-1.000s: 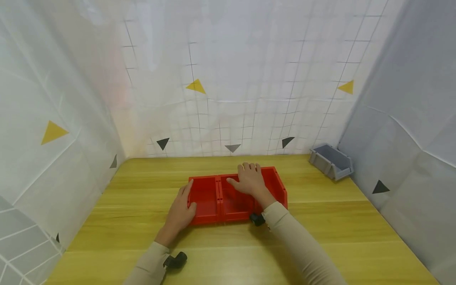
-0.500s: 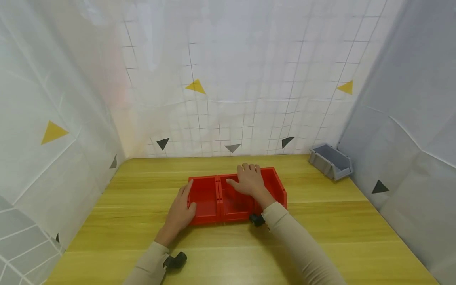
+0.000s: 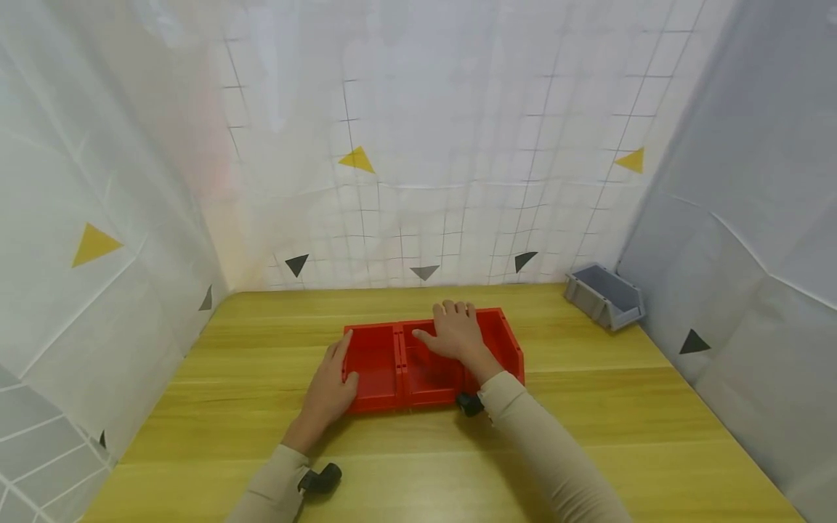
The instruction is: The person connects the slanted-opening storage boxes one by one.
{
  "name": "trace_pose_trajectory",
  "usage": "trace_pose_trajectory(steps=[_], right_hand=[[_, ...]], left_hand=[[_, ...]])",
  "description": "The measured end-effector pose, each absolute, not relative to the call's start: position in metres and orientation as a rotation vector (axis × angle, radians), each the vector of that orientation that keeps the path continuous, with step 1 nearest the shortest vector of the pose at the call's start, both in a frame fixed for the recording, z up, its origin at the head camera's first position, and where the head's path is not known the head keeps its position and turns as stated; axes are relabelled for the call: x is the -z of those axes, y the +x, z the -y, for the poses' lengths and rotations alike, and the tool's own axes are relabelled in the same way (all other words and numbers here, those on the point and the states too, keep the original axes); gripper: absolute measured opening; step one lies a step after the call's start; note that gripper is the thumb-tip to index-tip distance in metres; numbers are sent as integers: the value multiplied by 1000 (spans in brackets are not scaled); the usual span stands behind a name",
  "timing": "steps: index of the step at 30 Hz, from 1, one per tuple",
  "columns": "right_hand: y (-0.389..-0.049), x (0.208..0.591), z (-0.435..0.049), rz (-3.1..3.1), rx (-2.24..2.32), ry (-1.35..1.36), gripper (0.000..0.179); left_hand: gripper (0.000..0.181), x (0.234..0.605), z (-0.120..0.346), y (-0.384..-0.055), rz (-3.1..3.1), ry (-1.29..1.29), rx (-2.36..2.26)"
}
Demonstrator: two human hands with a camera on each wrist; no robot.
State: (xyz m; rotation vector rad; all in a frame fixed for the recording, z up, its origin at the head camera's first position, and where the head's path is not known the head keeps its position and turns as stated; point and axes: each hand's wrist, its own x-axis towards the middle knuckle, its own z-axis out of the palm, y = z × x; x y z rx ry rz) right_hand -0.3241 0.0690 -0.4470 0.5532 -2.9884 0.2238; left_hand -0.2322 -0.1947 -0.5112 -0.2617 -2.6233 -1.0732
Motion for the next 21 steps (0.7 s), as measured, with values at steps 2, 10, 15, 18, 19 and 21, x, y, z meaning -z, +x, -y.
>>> trace_pose_trajectory(steps=[2,10,15,18,19,21], right_hand=[[-325,448,-69,2985,-219,558,79],[-324,449,-70,2972,-217,566,80],[-325,451,-70,2974,-221,564,79],[-325,453,-70,2972,-224,568,78],[-325,454,-70,2970,-225,571,78],[-325,455,-70,2968,-224,573,78]], left_hand=[[79,510,195,-232,2626,-257,1079],[78,508,194,-231,2636,-236,1104],[78,508,194,-231,2615,-254,1095],[78,509,194,-231,2607,-261,1096],[78,509,194,-231,2608,-260,1097],[78,509,194,-231,2605,-260,1101]])
